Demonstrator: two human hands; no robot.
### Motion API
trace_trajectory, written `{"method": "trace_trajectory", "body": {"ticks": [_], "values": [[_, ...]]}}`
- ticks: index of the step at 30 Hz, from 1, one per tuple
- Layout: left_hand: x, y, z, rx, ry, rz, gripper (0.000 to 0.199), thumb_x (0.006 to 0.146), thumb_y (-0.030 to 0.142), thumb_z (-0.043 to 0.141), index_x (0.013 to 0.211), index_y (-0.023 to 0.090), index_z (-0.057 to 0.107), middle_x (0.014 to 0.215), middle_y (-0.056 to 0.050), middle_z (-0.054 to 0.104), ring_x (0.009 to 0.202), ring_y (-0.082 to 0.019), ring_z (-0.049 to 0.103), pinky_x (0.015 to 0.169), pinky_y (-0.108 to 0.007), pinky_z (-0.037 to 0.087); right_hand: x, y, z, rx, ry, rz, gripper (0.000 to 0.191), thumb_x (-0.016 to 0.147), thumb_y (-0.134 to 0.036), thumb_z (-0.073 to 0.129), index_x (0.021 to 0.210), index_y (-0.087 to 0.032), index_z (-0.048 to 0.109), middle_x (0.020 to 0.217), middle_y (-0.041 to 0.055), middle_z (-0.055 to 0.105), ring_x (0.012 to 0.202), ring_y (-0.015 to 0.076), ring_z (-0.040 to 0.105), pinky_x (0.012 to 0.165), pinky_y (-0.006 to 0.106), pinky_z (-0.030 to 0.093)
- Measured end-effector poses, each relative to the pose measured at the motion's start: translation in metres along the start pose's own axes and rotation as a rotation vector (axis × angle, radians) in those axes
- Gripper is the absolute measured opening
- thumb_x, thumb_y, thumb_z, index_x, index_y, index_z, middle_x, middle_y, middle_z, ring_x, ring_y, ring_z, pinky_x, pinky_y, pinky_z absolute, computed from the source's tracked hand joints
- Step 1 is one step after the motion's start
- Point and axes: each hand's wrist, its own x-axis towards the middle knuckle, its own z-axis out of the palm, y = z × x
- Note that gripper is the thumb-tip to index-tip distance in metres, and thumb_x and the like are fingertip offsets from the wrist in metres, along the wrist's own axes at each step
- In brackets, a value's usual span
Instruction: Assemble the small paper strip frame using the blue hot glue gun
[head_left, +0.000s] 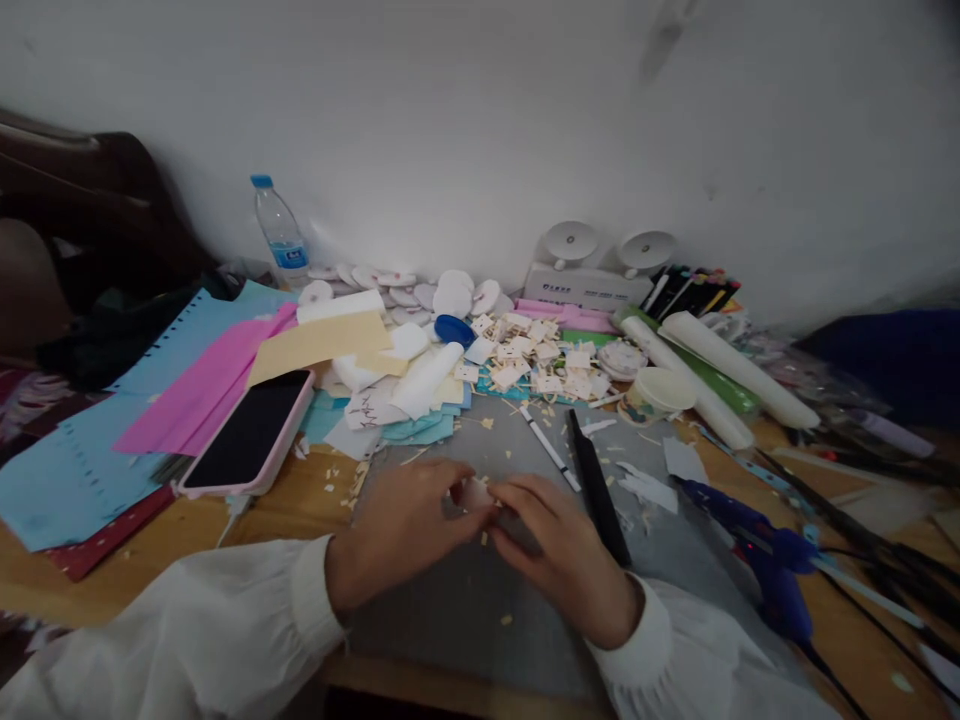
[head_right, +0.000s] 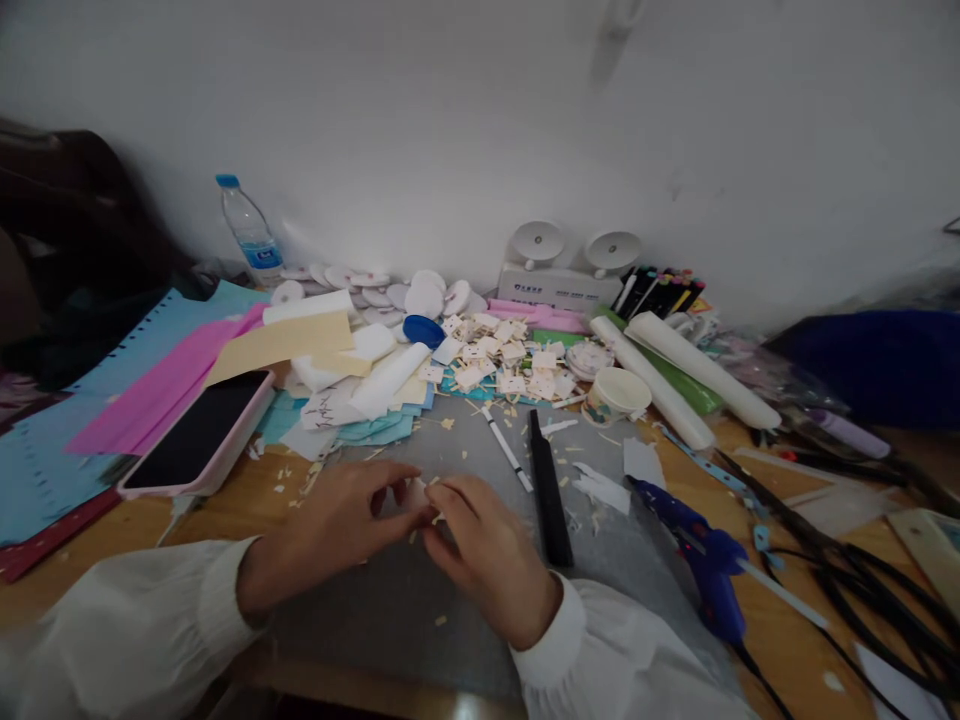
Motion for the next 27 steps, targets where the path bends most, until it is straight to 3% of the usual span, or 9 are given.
{"method": "trace_trajectory", "body": {"ticks": [5, 8, 11, 16, 20, 27], "values": [[0.006, -0.014, 0.000, -0.150, -0.044, 0.053, 0.027, 0.092, 0.037, 0.048, 0.095, 0.021, 0.069, 0.073, 0.000, 0.069, 0.060, -0.014, 0.059, 0.054, -0.023, 0.038, 0.000, 0.013, -0.002, 0.299, 0.055, 0.187, 0.029, 0.080, -0.008, 0.058, 0.106, -0.021, 0.059, 0.088, 0.0034, 0.064, 0.078, 0.0149, 0.065, 0.070, 0.027, 0.057], [0.010, -0.028, -0.002, -0.229, 0.052, 0.084, 0.027, 0.092, 0.034, 0.049, 0.106, 0.019, 0.068, 0.086, -0.003, 0.071, 0.071, -0.015, 0.062, 0.064, -0.024, 0.045, -0.004, 0.024, 0.001, 0.550, 0.155, 0.379, 0.028, 0.079, -0.013, 0.063, 0.105, -0.020, 0.061, 0.088, 0.0035, 0.067, 0.077, 0.0147, 0.067, 0.067, 0.025, 0.059], [0.012, -0.043, -0.001, -0.286, 0.133, 0.152, 0.026, 0.090, 0.031, 0.055, 0.111, 0.019, 0.065, 0.100, -0.006, 0.069, 0.086, -0.018, 0.063, 0.077, -0.028, 0.049, -0.008, 0.031, 0.004, 0.666, 0.191, 0.465, 0.027, 0.077, -0.015, 0.068, 0.103, -0.020, 0.062, 0.084, 0.0032, 0.070, 0.075, 0.0153, 0.069, 0.066, 0.025, 0.059], [0.008, -0.056, 0.011, -0.173, 0.104, 0.306, 0.037, 0.084, 0.033, 0.066, 0.118, 0.021, 0.061, 0.117, -0.009, 0.061, 0.109, -0.024, 0.056, 0.093, -0.035, 0.044, -0.011, 0.031, 0.009, 0.646, 0.080, 0.471, 0.029, 0.077, -0.011, 0.065, 0.104, -0.020, 0.063, 0.088, 0.0043, 0.069, 0.076, 0.0147, 0.068, 0.066, 0.024, 0.059], [0.010, -0.057, 0.017, -0.061, 0.106, 0.423, 0.041, 0.082, 0.039, 0.069, 0.118, 0.022, 0.060, 0.109, -0.008, 0.064, 0.100, -0.024, 0.058, 0.087, -0.036, 0.042, -0.012, 0.032, 0.011, 0.599, 0.041, 0.457, 0.030, 0.078, -0.010, 0.065, 0.105, -0.020, 0.062, 0.089, 0.0043, 0.068, 0.077, 0.0151, 0.068, 0.066, 0.025, 0.058], [0.016, -0.055, 0.021, -0.004, 0.169, 0.489, 0.026, 0.082, 0.030, 0.070, 0.106, 0.021, 0.062, 0.097, -0.003, 0.066, 0.084, -0.020, 0.056, 0.075, -0.033, 0.036, -0.013, 0.031, 0.011, 0.568, -0.021, 0.436, 0.032, 0.079, -0.009, 0.064, 0.107, -0.023, 0.060, 0.091, 0.0034, 0.067, 0.079, 0.0147, 0.067, 0.067, 0.025, 0.056]]}}
